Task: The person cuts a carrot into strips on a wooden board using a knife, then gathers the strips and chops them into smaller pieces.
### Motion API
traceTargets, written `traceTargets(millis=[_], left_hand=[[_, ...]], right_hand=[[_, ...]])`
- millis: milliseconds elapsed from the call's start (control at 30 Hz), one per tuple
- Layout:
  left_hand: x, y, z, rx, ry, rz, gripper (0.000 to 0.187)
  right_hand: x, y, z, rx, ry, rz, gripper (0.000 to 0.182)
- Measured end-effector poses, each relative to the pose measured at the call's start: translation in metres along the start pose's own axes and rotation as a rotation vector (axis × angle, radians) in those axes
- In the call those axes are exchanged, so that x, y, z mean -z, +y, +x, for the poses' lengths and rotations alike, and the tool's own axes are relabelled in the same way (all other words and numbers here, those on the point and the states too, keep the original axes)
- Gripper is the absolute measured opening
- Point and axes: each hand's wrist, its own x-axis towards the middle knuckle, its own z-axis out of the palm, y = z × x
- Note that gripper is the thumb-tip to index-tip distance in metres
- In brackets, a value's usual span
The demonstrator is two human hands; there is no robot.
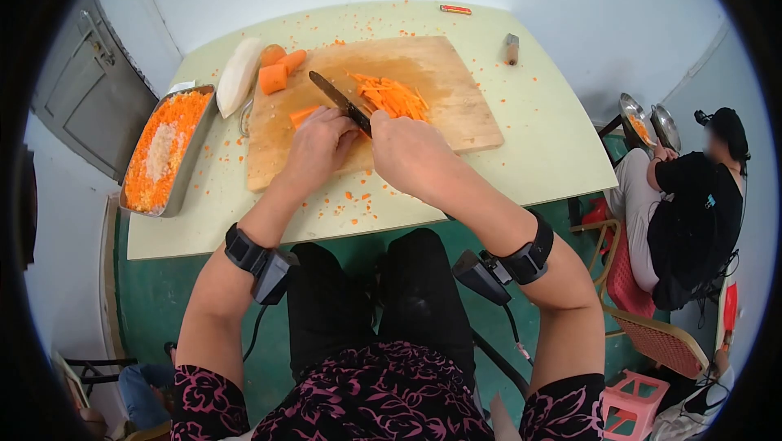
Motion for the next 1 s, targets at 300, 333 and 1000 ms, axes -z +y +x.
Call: traceTargets(millis=[300, 333, 1000], left_hand=[[-0.001, 0.002, 0.0, 0.017, 0.002, 0.015, 0.004], [0.0, 0.002, 0.001, 0.023, 0.001, 0.027, 0.004], [0.001, 0.0, -0.001, 0.005, -0.009, -0.021, 0.013]], right_hand=[[-0.014, 0.004, 0.026, 0.087, 0.045, -0.034, 0.018], [-0.018, 0.004, 0.033, 0.053, 0.044, -0.033, 0.018], [-0.003, 0.004, 0.008, -0.052, 0.011, -0.005, 0.023]])
